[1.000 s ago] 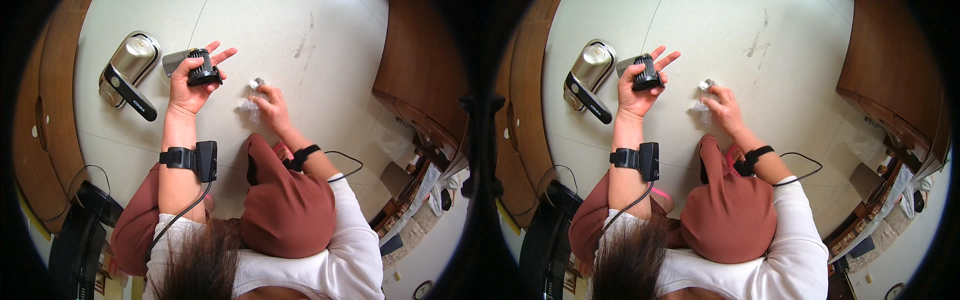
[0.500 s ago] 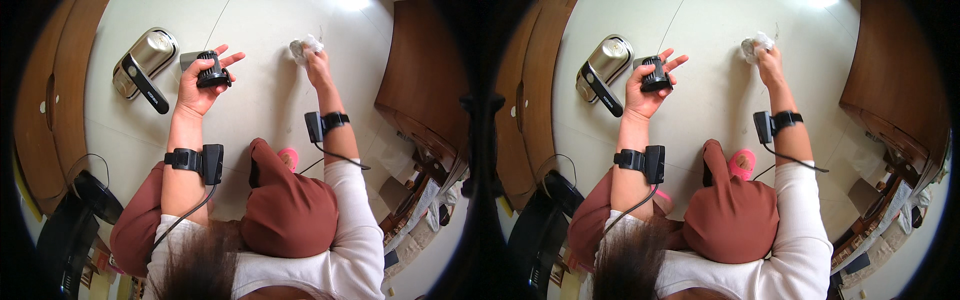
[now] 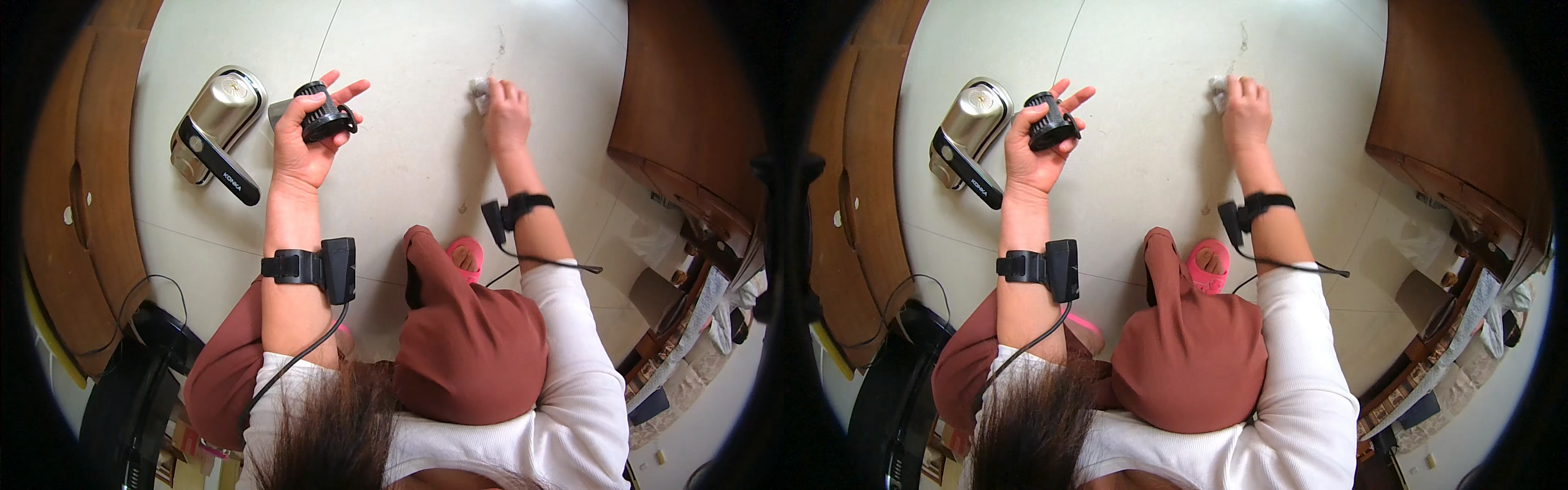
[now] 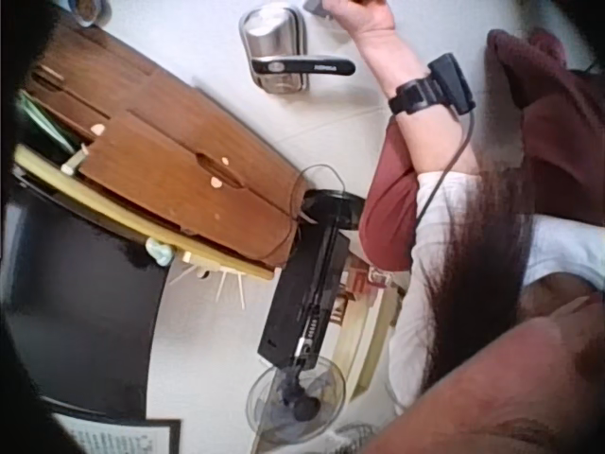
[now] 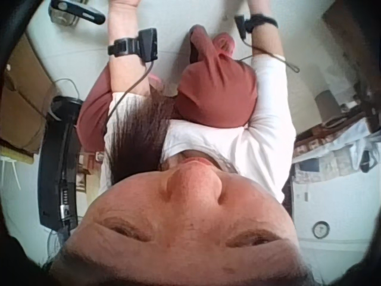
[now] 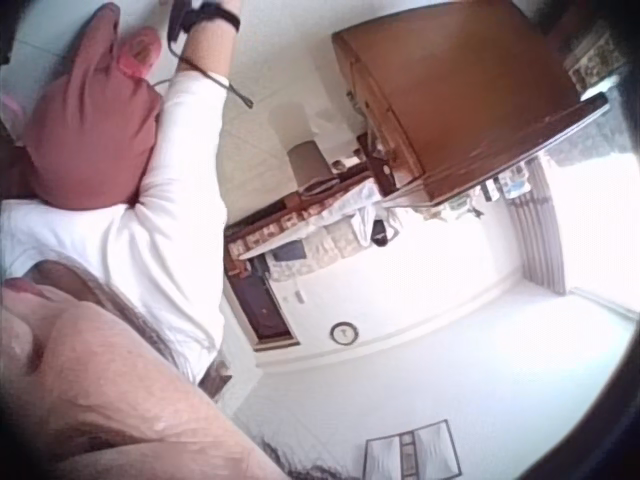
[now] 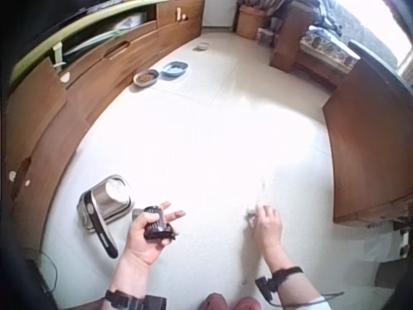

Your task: The person sits on the floor and disassembles a handheld vacuum cleaner. They remove the dustbin and filter, place the filter into a plastic bag, and then reassemble the vacuum by inserting the filter back into the dustbin and attaching it to the main body.

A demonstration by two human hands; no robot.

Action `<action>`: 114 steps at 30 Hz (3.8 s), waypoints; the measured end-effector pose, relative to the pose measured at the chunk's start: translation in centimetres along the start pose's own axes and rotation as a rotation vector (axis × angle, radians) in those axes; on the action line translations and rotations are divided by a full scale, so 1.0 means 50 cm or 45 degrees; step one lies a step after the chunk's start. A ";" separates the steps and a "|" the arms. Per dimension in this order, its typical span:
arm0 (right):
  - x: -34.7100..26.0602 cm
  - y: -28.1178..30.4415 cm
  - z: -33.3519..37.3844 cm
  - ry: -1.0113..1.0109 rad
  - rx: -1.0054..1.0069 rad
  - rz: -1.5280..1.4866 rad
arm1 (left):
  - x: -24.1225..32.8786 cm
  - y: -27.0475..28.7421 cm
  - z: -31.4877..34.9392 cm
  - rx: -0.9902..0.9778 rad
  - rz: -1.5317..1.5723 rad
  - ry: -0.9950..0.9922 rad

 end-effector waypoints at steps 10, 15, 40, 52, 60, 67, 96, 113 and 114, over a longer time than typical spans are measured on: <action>0.017 -0.024 -0.022 0.107 0.163 -0.031 | 0.101 0.033 0.031 0.115 0.012 -0.238; -0.021 -0.041 -0.100 0.152 0.224 0.082 | 0.110 0.053 0.034 0.156 0.004 -0.267; -0.241 -0.004 0.134 0.493 -0.190 -0.805 | 0.017 0.044 0.043 0.049 0.075 0.076; -0.097 0.042 0.105 -0.055 -0.128 -0.744 | -0.181 0.035 -0.015 0.292 0.700 0.426; -0.174 0.076 0.060 -0.152 -0.516 -0.808 | -0.149 0.045 0.000 0.321 0.880 0.369; -0.214 0.042 0.024 -0.225 -0.643 -0.586 | -0.144 0.068 0.022 0.332 0.987 0.435; -0.299 0.134 0.052 -0.134 -0.335 -0.792 | -0.183 0.002 0.035 0.407 0.710 0.452; -0.277 0.147 0.052 -0.167 -0.397 -0.933 | -0.179 -0.001 0.030 0.315 0.694 0.381; -0.278 0.144 0.051 -0.202 -0.474 -0.888 | -0.179 0.000 0.030 0.310 0.675 0.376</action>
Point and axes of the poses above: each hand's wrist, its own z-axis away from the middle knuckle, its own y-axis out of the back of the hand, x = y × z, the point moved 4 cm from there along -z, towards the middle knuckle, and after that the axes turned 5 degrees about x, right-handed, at the moved point
